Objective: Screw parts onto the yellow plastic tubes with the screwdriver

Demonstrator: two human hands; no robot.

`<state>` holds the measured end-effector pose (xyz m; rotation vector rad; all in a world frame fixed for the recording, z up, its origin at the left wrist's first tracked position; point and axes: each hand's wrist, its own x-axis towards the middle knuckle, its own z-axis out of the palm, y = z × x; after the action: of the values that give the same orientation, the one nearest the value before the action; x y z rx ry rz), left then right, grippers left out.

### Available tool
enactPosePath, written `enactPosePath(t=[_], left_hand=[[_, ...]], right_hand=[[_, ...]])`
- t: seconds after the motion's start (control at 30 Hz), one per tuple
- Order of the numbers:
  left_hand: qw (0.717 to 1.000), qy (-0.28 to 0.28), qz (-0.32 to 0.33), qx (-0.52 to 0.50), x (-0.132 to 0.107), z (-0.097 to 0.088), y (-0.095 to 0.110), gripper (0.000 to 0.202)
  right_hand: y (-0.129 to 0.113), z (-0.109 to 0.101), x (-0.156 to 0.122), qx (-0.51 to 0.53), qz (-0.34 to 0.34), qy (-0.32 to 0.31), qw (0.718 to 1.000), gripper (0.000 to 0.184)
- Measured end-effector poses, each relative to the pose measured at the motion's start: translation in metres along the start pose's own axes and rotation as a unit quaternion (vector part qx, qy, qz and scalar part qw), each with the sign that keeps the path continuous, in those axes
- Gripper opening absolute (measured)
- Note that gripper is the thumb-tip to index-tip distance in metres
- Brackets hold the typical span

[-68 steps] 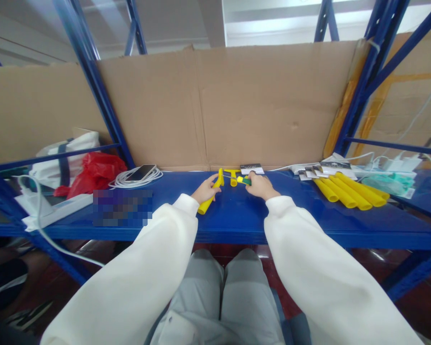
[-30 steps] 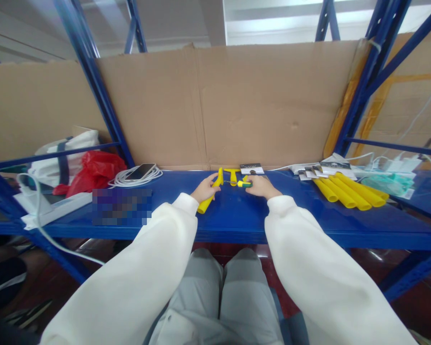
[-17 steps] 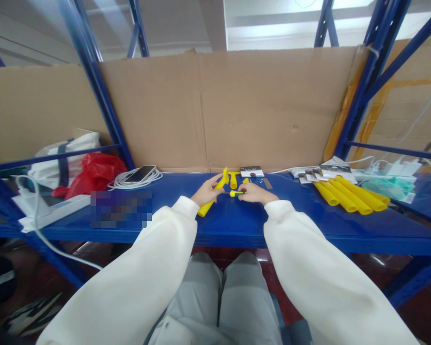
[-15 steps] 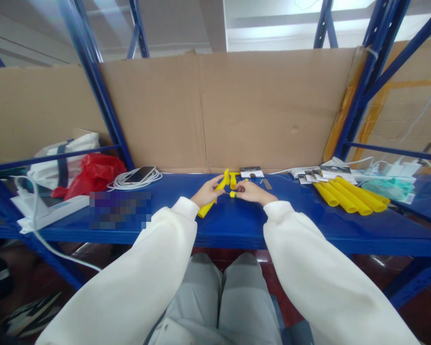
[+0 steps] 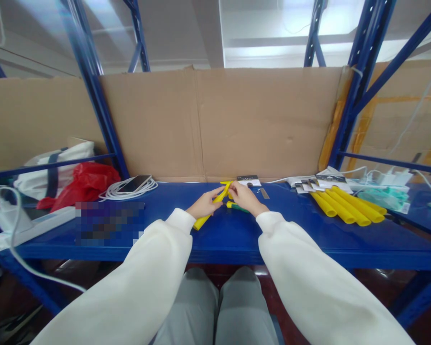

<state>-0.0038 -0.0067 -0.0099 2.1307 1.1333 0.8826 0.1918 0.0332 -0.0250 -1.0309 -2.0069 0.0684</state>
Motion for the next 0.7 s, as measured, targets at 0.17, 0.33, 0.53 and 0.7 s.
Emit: enactPosePath(t=[0.17, 0.33, 0.53, 0.7], left_hand=[[1.0, 0.014, -0.005, -0.002, 0.0, 0.0, -0.001, 0.073], [0.999, 0.032, -0.003, -0.018, 0.001, 0.0, -0.002, 0.072], [0.994, 0.1, -0.039, -0.005, 0.002, -0.003, -0.002, 0.07], [0.993, 0.102, -0.064, 0.002, 0.001, -0.005, -0.002, 0.069]], right_hand=[[-0.005, 0.003, 0.002, 0.053, 0.004, 0.014, 0.999, 0.007], [-0.011, 0.005, 0.004, 0.057, 0.009, 0.016, 0.998, 0.007], [-0.002, -0.004, 0.006, -0.043, 0.063, 0.003, 0.997, 0.011], [0.024, -0.037, 0.0, -0.236, 0.254, 0.013, 0.938, 0.021]])
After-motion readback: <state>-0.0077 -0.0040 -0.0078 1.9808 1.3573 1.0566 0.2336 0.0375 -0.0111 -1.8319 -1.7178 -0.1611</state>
